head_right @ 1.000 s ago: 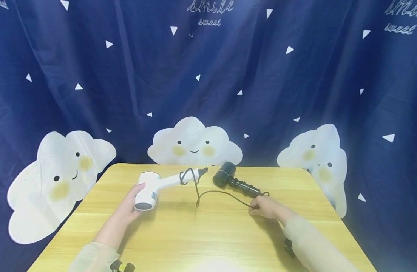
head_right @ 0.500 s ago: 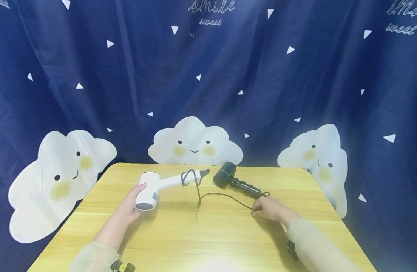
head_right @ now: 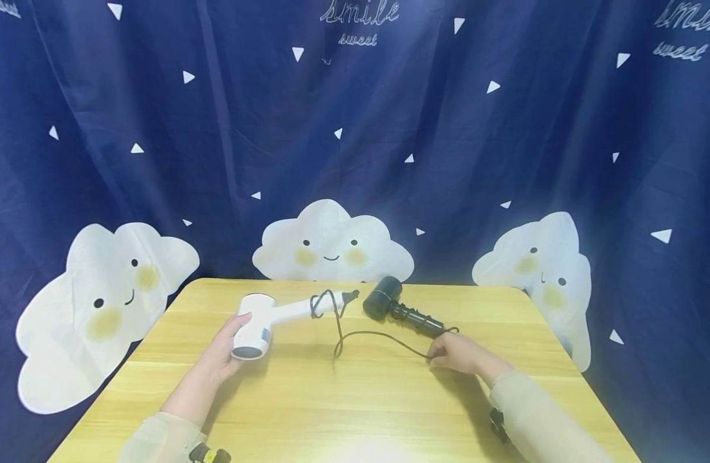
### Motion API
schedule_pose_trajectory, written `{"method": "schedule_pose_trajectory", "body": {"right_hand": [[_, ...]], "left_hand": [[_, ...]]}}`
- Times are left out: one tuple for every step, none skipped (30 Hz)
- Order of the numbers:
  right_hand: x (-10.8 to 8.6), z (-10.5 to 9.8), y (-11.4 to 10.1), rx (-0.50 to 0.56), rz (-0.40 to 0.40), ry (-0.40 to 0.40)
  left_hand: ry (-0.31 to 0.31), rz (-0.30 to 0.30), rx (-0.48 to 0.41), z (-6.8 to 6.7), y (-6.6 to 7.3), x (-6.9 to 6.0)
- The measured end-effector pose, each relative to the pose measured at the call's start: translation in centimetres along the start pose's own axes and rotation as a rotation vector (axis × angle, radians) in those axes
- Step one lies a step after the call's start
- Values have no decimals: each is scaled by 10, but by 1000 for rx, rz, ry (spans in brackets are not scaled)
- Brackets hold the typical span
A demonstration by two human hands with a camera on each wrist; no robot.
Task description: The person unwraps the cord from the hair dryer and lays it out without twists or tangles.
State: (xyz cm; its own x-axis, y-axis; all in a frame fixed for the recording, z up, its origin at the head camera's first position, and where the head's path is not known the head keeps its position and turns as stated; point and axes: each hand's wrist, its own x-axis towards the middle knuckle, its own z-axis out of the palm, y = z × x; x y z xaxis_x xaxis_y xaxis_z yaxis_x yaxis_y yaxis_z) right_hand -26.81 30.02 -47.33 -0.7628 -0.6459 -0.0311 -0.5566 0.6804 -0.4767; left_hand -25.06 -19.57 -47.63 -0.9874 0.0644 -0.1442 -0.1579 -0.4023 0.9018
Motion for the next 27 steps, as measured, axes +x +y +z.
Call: {"method": "schedule_pose_trajectory", "body": {"right_hand": [[0,-1,-1,-1,1,3],[1,-2,-2,-1,1,8],[2,-3,-3,-3,2,14],[2,-5,-4,-3,6,19],[3,-6,-6,-2,6,23],[4,-7,-8,-2,5,25],[4,-9,-10,0,7,26],[5,-10,-12,1,10,26],[6,-11,-13,0,11,25],[6,-11,-14,0,14,25],[7,-12,-15,0,15,26],[7,-12,-16,-4,16,28],[8,-12,-16,-6,19,30],[8,-13,-16,-6,20,31],[8,-13,-17,-7,18,34],[9,-13,-17,-7,18,37],[10,-14,-18,-10,13,40],[10,-14,-18,-7,14,44],[11,-15,-19,-6,9,48],[12,-15,-20,-6,8,52],[13,-16,-21,-7,4,57],[13,-16,-22,-11,1,63],[14,-16,-24,-16,-5,70],[15,-16,-25,-20,-8,77],[16,-16,-26,-31,-17,85],[17,-16,-28,-38,-21,93],[18,-15,-29,-45,-27,100]], "left_hand": [[5,-3,-1,0,0,0],[6,-4,0,0,0,0],[8,-3,4,0,-1,0],[7,-4,5,0,0,0],[7,-4,6,1,0,0],[6,-4,6,1,-1,0],[4,-3,6,0,-1,0],[0,-2,7,1,-1,0],[-1,-2,7,1,-1,0],[-2,-2,7,1,-1,1],[-4,0,9,1,-1,1],[-7,2,10,1,-1,1],[-9,3,11,1,-1,1],[-8,2,12,1,-1,1],[-8,0,12,1,-1,1],[-10,-1,14,1,-1,1],[-12,-3,16,1,-2,1],[-12,-5,17,1,-2,1],[-10,-8,15,1,-2,0],[-8,-9,14,1,-2,1],[-3,-11,10,1,-2,1],[0,-11,9,1,-2,1],[5,-13,7,1,-2,1],[6,-12,9,1,-2,1],[8,-12,8,2,-2,1],[9,-12,10,2,-2,1],[9,-13,10,2,-2,1]]}}
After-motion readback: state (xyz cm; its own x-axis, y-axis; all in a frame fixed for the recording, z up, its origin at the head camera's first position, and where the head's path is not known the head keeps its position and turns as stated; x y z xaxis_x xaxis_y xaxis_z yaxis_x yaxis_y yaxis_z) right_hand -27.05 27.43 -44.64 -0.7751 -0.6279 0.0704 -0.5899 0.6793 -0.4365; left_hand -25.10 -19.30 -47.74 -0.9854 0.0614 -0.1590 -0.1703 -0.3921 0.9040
